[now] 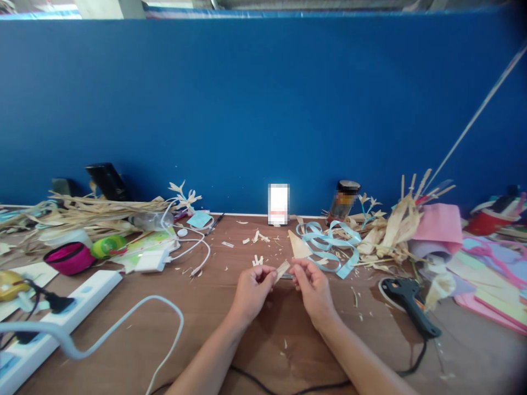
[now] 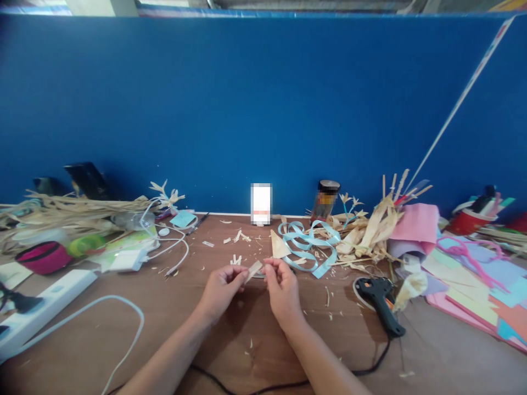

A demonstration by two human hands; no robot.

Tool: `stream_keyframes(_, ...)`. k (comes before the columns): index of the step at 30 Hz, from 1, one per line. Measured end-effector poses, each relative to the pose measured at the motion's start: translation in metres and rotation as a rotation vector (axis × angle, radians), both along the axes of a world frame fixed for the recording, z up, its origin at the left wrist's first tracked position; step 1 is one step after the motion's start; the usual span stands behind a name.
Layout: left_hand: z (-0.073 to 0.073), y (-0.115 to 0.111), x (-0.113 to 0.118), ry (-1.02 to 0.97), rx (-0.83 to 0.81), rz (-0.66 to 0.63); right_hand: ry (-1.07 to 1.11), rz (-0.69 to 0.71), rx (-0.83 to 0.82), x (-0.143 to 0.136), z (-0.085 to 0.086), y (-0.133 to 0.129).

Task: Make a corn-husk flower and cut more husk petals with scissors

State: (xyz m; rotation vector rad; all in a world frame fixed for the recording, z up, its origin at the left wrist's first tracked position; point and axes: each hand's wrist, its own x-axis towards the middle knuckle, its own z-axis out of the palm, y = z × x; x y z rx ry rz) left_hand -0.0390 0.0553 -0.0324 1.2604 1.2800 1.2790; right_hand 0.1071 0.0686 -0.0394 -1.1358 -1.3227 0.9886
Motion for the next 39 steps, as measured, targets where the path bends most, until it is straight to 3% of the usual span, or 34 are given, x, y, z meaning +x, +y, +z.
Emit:
stream_keyframes(4, -0.001, 0.003, -0.002, -0.125, -0.013, 0.091, -0.023, -0.110, 0.010, 0.005, 0.000, 0.003)
stream_keyframes(8, -0.001, 0.001, 0.003, -0.163, -0.021, 0.001, -0.176, 0.034, 0.062, 0.001, 0.006, -0.004)
stream_keyframes(12, -0.001, -0.004, 0.009, -0.081, 0.043, -0.127, -0.272, 0.171, 0.073, -0.004, 0.008, -0.009)
stream_keyframes(19, 0.005, -0.009, 0.010, 0.174, 0.157, -0.138, -0.322, 0.110, 0.163, 0.000, 0.007, -0.007)
stream_keyframes(24, 0.007, -0.010, 0.008, 0.219, 0.227, -0.031, -0.284, 0.119, 0.141, -0.001, 0.009, -0.008)
stream_keyframes(31, 0.005, -0.009, 0.007, 0.306, 0.325, -0.082, -0.179, 0.138, 0.074, -0.001, 0.006, -0.005)
stream_keyframes(39, 0.008, -0.009, 0.007, 0.161, 0.173, -0.119, 0.085, 0.235, -0.186, -0.002, 0.001, -0.002)
